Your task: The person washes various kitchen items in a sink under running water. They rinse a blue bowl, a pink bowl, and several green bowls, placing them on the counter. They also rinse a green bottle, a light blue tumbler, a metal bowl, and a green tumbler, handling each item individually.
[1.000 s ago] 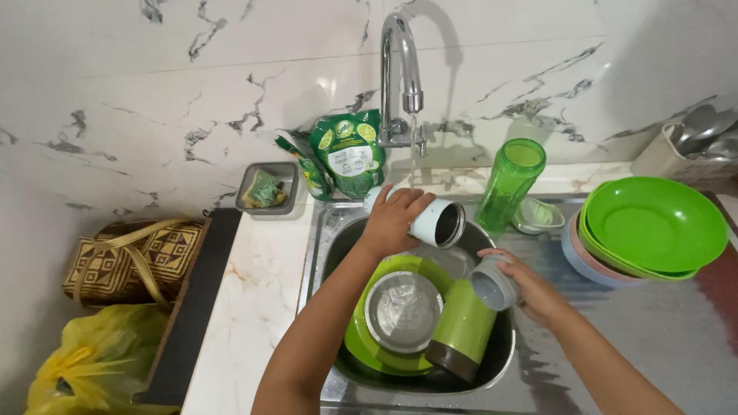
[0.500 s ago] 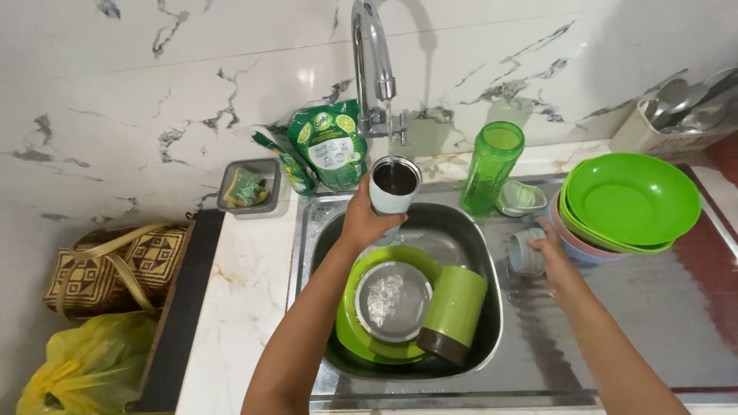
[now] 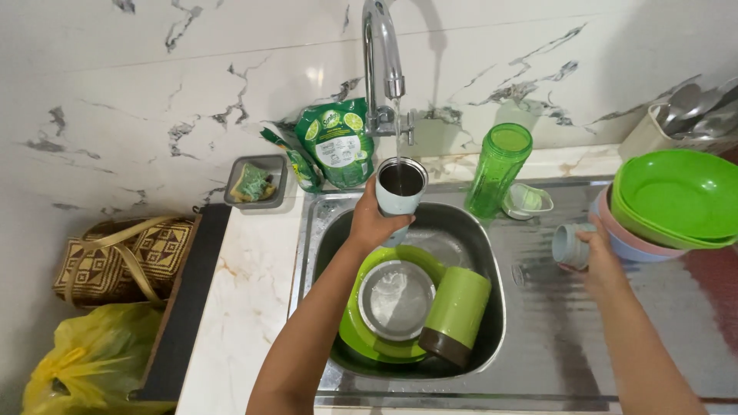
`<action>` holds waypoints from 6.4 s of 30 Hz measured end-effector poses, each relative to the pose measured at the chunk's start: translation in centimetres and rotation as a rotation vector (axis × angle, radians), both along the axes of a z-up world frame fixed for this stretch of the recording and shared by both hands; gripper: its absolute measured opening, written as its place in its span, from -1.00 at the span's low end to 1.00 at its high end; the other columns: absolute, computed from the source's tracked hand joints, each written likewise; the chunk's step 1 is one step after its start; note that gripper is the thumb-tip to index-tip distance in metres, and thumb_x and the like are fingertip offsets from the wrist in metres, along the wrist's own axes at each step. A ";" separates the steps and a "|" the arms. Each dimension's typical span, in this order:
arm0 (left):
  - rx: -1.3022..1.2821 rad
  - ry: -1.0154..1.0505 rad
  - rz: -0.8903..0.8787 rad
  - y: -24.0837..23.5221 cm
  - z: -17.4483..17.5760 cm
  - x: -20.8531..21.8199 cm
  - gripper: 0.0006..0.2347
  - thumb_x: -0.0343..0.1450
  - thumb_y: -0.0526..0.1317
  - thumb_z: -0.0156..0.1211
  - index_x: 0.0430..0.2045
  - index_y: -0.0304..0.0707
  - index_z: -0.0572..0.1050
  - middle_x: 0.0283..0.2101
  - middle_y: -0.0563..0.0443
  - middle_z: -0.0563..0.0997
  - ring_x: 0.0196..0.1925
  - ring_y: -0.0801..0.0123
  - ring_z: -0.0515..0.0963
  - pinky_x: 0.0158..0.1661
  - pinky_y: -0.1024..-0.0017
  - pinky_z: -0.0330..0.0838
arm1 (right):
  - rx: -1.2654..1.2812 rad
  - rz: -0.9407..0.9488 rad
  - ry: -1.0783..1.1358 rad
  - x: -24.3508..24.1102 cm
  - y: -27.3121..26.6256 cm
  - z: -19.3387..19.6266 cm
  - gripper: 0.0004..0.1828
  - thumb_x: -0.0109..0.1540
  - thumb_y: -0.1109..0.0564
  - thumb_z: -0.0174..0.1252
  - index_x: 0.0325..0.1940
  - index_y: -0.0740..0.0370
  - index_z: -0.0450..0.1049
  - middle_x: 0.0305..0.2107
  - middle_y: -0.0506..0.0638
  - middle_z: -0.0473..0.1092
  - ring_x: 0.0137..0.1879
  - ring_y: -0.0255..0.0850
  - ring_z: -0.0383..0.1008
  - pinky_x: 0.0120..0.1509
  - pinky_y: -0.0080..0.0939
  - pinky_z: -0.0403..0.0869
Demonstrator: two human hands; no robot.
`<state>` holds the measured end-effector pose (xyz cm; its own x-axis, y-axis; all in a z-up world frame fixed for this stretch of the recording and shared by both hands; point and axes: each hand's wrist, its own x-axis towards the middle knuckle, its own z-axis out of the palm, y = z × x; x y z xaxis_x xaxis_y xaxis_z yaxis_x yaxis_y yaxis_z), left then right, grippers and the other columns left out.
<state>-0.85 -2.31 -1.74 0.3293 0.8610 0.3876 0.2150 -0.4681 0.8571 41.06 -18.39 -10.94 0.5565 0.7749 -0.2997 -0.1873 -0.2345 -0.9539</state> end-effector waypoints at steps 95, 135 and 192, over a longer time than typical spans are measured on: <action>-1.433 -1.351 0.130 -5.6 -5.4 8.6 -0.30 0.31 0.37 0.20 0.12 -0.23 0.43 0.04 -0.13 0.60 0.11 0.12 0.61 0.17 0.10 0.49 | 0.526 0.310 -1.032 -17.5 -2.1 10.3 0.30 -0.18 -0.23 0.55 0.44 0.34 0.05 0.34 0.38 0.10 0.46 0.37 0.05 0.52 0.34 0.06; -1.287 -0.952 -0.087 0.2 -5.9 2.4 -0.75 0.44 -0.06 0.05 -0.15 -0.19 0.45 -0.21 -0.09 0.60 -0.35 0.31 0.53 -0.32 0.40 0.44 | -0.132 0.203 -1.210 5.7 8.3 13.6 0.02 0.00 -0.05 0.46 0.40 0.54 0.24 0.12 0.50 0.33 0.15 0.32 0.40 0.17 0.15 0.39; -1.011 -0.694 0.245 -6.1 -8.9 -10.1 -0.81 0.48 -0.06 0.07 -0.09 0.01 0.41 -0.16 0.00 0.66 -0.20 0.29 0.66 -0.17 0.38 0.55 | 0.210 0.919 -0.975 -23.5 24.0 3.0 -0.79 0.09 0.01 0.28 -0.24 0.03 0.49 -0.28 0.01 0.47 -0.03 0.01 0.53 0.08 0.03 0.46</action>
